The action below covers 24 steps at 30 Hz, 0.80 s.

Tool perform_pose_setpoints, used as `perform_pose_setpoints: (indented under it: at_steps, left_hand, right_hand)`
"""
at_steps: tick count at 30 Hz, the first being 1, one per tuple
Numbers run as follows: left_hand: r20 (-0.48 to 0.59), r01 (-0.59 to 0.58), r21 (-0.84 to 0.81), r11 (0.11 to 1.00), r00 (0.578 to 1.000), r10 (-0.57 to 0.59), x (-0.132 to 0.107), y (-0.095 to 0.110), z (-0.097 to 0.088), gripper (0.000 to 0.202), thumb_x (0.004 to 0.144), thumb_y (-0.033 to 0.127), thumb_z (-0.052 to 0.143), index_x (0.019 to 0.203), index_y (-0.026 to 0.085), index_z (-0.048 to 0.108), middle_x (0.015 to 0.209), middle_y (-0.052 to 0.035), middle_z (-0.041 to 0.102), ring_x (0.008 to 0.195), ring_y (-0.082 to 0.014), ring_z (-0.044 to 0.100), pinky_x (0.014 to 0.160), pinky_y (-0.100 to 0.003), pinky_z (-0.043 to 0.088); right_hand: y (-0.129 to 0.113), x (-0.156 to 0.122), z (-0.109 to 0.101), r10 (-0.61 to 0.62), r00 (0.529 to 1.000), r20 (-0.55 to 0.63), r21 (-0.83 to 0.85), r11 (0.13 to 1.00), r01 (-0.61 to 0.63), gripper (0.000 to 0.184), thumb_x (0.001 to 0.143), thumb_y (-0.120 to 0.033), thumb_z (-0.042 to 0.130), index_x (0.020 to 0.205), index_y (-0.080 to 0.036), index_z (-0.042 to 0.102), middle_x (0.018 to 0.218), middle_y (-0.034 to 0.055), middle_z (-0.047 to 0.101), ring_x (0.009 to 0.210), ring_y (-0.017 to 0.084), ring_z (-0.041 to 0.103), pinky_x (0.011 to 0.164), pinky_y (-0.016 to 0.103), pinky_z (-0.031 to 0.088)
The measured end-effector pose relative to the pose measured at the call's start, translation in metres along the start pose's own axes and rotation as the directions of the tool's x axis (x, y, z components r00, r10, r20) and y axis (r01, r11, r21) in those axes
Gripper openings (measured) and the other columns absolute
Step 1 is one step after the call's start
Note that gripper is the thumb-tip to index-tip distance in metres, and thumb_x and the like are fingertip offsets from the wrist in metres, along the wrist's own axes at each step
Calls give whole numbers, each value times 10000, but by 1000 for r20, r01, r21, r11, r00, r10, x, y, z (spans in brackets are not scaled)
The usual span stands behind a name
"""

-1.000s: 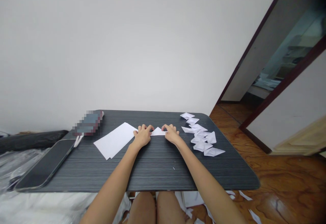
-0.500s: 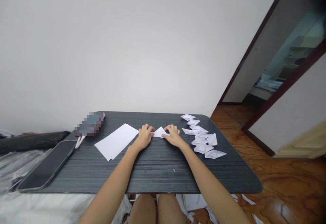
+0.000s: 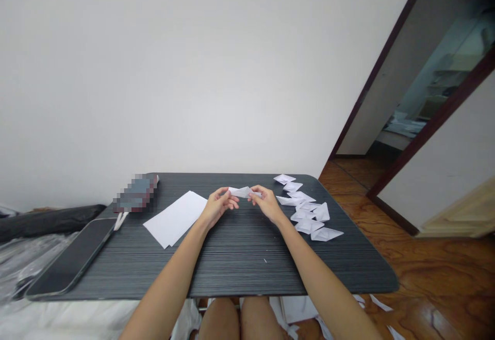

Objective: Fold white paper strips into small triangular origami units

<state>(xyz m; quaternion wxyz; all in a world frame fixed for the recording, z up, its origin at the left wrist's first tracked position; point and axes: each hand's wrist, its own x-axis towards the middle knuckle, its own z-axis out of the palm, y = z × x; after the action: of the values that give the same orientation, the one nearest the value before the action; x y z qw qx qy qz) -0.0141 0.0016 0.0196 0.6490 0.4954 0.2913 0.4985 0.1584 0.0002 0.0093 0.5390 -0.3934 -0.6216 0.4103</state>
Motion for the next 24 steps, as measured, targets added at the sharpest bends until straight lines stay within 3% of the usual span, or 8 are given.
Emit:
perform_pose_setpoints:
  at_steps: [6, 12, 17, 20, 22, 24]
  left_hand:
    - [-45, 52, -97, 994, 997, -57, 0, -1, 2, 180, 766, 256, 519, 800, 79, 518, 767, -146, 649, 652, -172, 630, 531, -204, 463]
    - [-73, 88, -115, 989, 993, -97, -1, 2, 0, 124, 753, 198, 515, 767, 78, 547, 696, -113, 651, 548, -142, 612, 515, -215, 479]
    - [-102, 103, -90, 991, 989, -112, -1, 2, 1, 70, 701, 112, 524, 726, 66, 570, 701, -120, 654, 614, -166, 625, 603, -251, 501]
    - [-144, 58, -70, 996, 987, -67, 1, 0, 1, 82, 675, 87, 540, 736, 60, 587, 697, -103, 652, 620, -155, 624, 636, -249, 503]
    - [-174, 20, -58, 998, 984, -30, 2, -1, 0, 83, 660, 84, 554, 725, 57, 599, 684, -84, 645, 602, -137, 617, 645, -239, 503]
    - [-185, 7, -53, 999, 983, -16, 3, -2, 0, 76, 647, 83, 568, 704, 55, 609, 689, -76, 642, 591, -124, 610, 656, -233, 504]
  right_hand:
    - [-1, 0, 1, -30, 999, 39, 44, 999, 28, 160, 677, -261, 568, 797, -155, 570, 702, 16, 574, 555, 99, 501, 543, 240, 396]
    - [-6, 0, -1, -78, 995, 66, 34, 997, 76, 112, 670, -229, 569, 762, -165, 579, 834, 35, 563, 668, 118, 534, 594, 245, 424]
    - [-13, -2, -4, -146, 988, 51, -28, 989, 148, 77, 669, -216, 569, 728, -176, 600, 912, 43, 538, 903, 159, 504, 775, 283, 419]
    - [-19, -3, -9, -111, 990, 81, 34, 993, 109, 261, 675, -222, 568, 935, -199, 571, 967, 47, 533, 913, 155, 507, 804, 291, 414]
    - [-21, -3, -13, -75, 992, 103, 129, 990, 61, 446, 693, -223, 554, 1125, -237, 447, 960, 37, 545, 834, 132, 536, 777, 291, 429]
    - [-20, -3, -17, -51, 993, 103, 202, 979, 30, 507, 710, -221, 540, 1186, -262, 370, 906, 20, 565, 741, 112, 551, 730, 282, 442]
